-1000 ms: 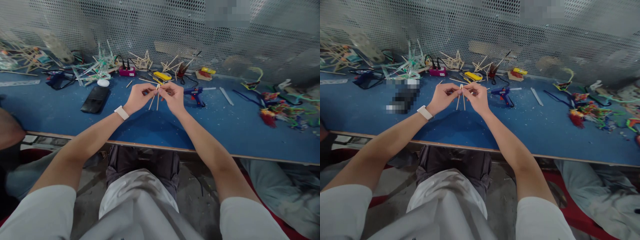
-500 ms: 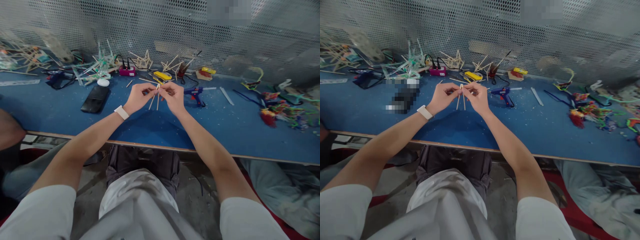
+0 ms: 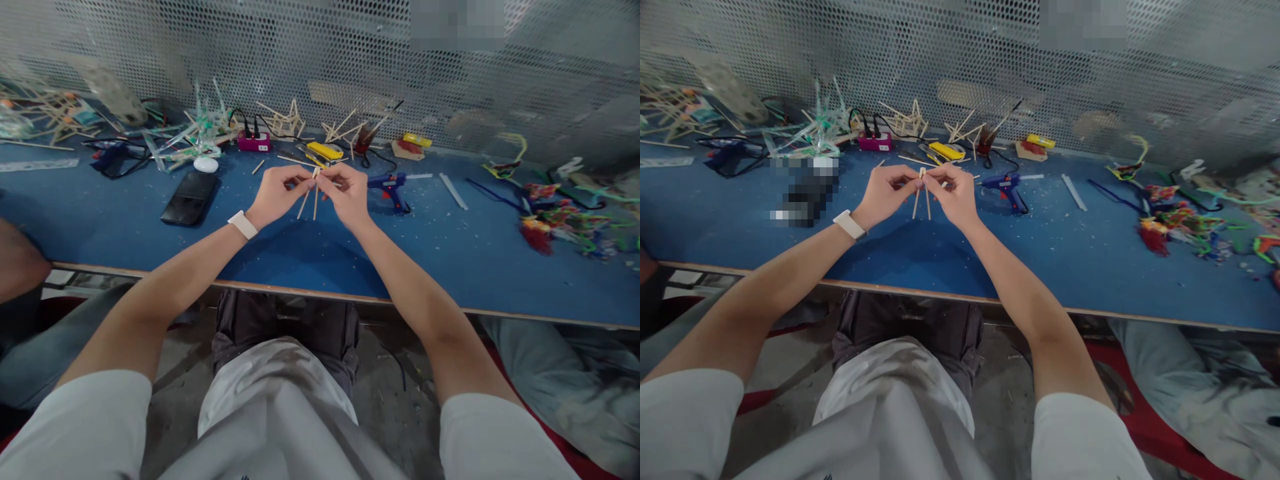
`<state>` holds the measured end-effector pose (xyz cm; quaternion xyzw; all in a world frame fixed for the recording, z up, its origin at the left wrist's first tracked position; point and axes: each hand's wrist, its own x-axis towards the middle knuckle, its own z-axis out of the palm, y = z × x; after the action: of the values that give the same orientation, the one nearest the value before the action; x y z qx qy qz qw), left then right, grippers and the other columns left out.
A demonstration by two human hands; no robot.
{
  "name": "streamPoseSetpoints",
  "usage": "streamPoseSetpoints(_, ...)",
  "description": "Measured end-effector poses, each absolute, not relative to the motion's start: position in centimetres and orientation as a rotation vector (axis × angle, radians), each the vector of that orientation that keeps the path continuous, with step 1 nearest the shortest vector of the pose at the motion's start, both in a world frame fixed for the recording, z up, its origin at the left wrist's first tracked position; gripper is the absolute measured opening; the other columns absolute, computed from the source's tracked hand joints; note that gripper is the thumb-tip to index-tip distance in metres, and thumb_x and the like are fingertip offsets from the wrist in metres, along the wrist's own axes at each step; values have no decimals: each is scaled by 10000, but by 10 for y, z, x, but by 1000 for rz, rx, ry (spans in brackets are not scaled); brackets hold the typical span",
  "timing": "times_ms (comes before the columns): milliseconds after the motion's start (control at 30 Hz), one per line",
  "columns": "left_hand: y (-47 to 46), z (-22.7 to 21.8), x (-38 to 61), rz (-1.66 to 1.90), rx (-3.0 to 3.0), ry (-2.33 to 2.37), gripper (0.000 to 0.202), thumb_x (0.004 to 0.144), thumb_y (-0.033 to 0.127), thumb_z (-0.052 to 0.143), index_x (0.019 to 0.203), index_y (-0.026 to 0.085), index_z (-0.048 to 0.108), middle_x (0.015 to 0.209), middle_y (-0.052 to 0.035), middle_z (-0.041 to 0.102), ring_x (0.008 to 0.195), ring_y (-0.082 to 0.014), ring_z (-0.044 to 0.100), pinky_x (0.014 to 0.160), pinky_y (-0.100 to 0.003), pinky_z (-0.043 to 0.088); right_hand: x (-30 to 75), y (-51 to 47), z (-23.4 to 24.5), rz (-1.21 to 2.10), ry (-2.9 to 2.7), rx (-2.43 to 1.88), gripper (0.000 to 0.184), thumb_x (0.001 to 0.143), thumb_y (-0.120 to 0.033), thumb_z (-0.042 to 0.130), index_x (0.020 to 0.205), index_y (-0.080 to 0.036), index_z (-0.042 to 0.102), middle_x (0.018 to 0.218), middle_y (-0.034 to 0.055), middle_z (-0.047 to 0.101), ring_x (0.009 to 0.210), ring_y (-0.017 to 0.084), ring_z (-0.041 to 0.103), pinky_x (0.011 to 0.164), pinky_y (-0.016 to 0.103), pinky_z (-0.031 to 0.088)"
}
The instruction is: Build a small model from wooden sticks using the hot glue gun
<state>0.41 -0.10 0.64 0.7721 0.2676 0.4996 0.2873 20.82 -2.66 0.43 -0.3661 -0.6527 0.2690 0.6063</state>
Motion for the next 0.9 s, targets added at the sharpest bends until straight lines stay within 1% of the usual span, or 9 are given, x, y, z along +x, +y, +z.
streamPoseSetpoints(200, -2, 7, 4, 1328, 2052, 731, 321, 1085, 540, 817, 999, 236, 871, 929, -61, 870, 760, -160, 759, 638, -275, 551, 208, -28, 6, 613, -1521, -876, 663, 826, -940, 887, 926, -286, 841, 897, 17, 799, 782, 189, 751, 557, 321, 601)
streamPoseSetpoints(467, -2, 8, 4, 1332, 2059, 750, 304, 1083, 512, 813, 1005, 226, 879, 932, -60, 873, 763, -159, 751, 638, -275, 551, 207, -29, 7, 626, -1496, -853, 646, 812, -919, 912, 906, -283, 853, 884, 16, 805, 780, 191, 765, 543, 307, 582)
streamPoseSetpoints(600, -2, 8, 4, 1335, 2068, 736, 293, 1084, 500, 813, 1001, 227, 877, 919, -57, 868, 746, -154, 743, 640, -276, 545, 207, -29, 7, 625, -1503, -853, 630, 828, -905, 911, 927, -285, 861, 888, 17, 806, 786, 196, 763, 551, 312, 586)
streamPoseSetpoints(767, -3, 9, 3, 1327, 2079, 744, 327, 1093, 539, 808, 1005, 230, 872, 926, -59, 869, 748, -154, 742, 642, -277, 544, 206, -28, 7, 622, -1498, -868, 658, 809, -934, 902, 924, -287, 851, 882, 13, 803, 782, 196, 759, 550, 314, 586)
streamPoseSetpoints(900, -3, 8, 3, 1327, 2068, 732, 337, 1088, 550, 815, 998, 230, 874, 926, -62, 871, 745, -155, 745, 635, -276, 540, 206, -28, 7, 625, -1506, -851, 634, 830, -912, 906, 921, -286, 857, 875, 14, 798, 777, 192, 757, 549, 313, 587)
